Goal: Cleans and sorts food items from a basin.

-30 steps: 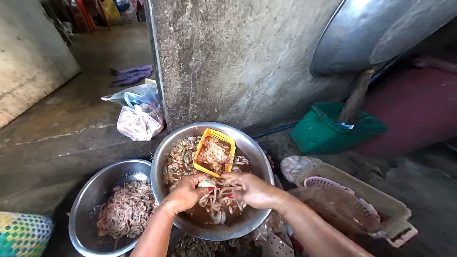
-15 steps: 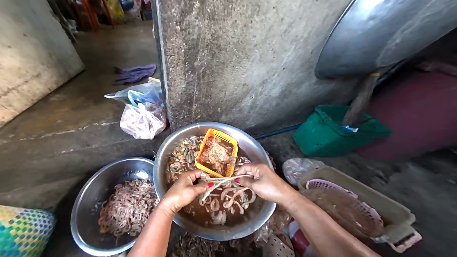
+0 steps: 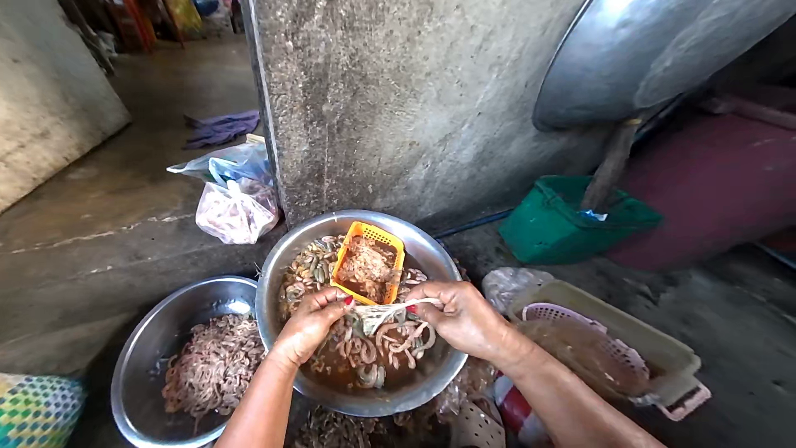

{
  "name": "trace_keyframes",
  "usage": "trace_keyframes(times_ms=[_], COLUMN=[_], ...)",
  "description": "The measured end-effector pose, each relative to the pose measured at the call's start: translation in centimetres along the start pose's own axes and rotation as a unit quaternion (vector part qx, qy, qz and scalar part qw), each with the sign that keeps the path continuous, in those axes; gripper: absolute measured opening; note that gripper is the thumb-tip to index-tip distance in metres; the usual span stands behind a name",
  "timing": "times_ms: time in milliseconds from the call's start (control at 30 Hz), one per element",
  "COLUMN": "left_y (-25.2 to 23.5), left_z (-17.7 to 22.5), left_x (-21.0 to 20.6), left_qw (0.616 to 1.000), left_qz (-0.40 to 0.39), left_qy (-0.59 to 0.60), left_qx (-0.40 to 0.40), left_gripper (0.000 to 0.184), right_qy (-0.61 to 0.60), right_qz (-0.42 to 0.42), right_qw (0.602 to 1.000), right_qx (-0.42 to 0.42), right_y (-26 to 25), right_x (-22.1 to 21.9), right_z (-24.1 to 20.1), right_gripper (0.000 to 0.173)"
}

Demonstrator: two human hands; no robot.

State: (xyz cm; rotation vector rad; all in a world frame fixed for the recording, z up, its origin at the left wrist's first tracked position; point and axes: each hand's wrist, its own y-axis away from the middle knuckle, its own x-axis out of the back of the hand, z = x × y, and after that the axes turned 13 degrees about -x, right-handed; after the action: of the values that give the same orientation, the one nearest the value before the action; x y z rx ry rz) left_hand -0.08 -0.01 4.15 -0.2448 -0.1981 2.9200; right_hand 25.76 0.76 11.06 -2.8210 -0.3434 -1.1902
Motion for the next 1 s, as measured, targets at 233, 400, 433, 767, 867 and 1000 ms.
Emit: trace_keyframes(times_ms=[233, 400, 433, 767, 867, 1000], left_y=[-0.2, -0.1, -0.1, 0.2, 0.0, 0.3], left_z=[0.1, 0.0, -0.1, 0.1, 0.0, -0.5], left_x=[0.1, 1.0, 1.2, 3.2, 4.1, 4.5], left_qw=[0.999, 0.999, 0.999, 0.940, 0.865, 0.877], left_qz=[-0.020, -0.016, -0.016, -0.103, -0.147, -0.162], left_qy=[-0.033, -0.040, -0.041, -0.314, -0.453, -0.418], left_qx=[0.013, 0.024, 0.028, 0.084, 0.157, 0.172], left_gripper=[0.013, 0.012, 0.011, 0.010, 0.023, 0.026], right_qy=[0.036, 0.042, 0.040, 0.009, -0.003, 0.037], right_qz=[0.071, 0.107, 0.112, 0.177, 0.185, 0.083], right_qw=[0.997, 0.993, 0.993, 0.982, 0.977, 0.989], right_qx=[-0.004, -0.022, -0.024, -0.065, -0.105, -0.116], right_y=[-0.1, -0.5, -0.5, -1.0, -0.9, -1.1], right_x=[2.0, 3.7, 4.1, 6.2, 6.7, 5.3], right_z=[0.3, 1.2, 1.4, 2.1, 1.9, 2.3], right_gripper=[0.017, 0.015, 0.015, 0.013, 0.011, 0.008])
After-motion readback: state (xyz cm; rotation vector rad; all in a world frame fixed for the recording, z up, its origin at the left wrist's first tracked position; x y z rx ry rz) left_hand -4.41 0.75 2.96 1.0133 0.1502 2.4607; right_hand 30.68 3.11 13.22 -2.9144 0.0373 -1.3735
